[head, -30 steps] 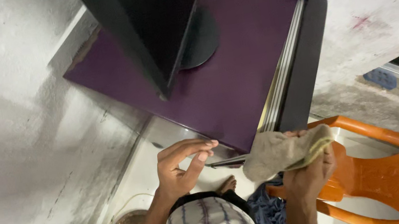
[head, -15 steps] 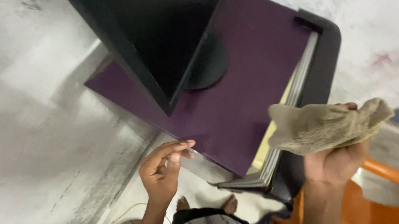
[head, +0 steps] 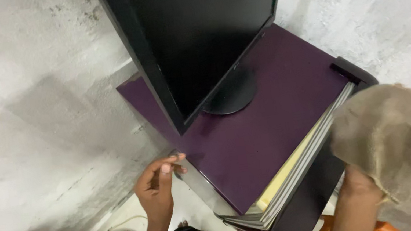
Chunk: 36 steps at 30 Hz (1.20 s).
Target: The person wipes the exterior and interior top edge of a small refrigerator and then cleans the frame and screen of a computer monitor with a cloth.
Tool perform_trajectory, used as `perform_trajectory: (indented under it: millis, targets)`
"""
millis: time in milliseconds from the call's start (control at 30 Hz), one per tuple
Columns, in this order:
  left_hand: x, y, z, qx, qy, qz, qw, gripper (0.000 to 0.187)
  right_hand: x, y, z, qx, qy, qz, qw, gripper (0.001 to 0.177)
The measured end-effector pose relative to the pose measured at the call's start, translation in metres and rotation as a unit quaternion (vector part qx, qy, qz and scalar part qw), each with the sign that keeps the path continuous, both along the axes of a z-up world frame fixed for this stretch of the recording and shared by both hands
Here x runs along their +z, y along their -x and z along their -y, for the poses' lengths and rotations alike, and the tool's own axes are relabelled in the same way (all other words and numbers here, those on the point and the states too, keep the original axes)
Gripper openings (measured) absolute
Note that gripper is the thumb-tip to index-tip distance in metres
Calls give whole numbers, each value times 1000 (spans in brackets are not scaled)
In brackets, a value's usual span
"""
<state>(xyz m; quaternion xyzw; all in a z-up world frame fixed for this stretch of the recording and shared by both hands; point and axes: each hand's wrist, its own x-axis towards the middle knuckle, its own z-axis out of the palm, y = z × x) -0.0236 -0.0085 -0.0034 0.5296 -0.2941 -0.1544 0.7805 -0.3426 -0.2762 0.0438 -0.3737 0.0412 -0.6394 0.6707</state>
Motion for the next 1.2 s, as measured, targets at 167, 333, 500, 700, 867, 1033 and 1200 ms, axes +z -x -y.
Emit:
perform_trajectory:
  millis: [167, 333, 500, 700, 867, 1033, 1200]
  targets:
    - [12, 3, 15, 24, 28, 34, 999, 24, 4, -42, -1, -38, 52, -111, 992, 57]
    - [38, -3, 40, 78, 30, 70, 994, 42, 11, -94, -11, -91, 163, -261, 947, 65]
    - [46, -41, 76, 63, 54, 139, 987, 69, 26, -161, -19, -123, 352, -356, 857, 74]
    - [-25, -86, 91, -25, 68, 228, 971, 72, 23, -255, -25, -141, 557, -322, 752, 83]
    - [-85, -92, 67, -273, 84, 105, 953, 63, 12, -311, -45, -204, 626, -255, 708, 91]
    - [-111, -94, 70, -313, 95, 60, 943, 53, 5, -318, -60, -253, 628, -246, 693, 91]
    - [-96, -95, 76, -288, 102, 66, 950, 44, 14, -325, -46, -247, 642, -208, 695, 92]
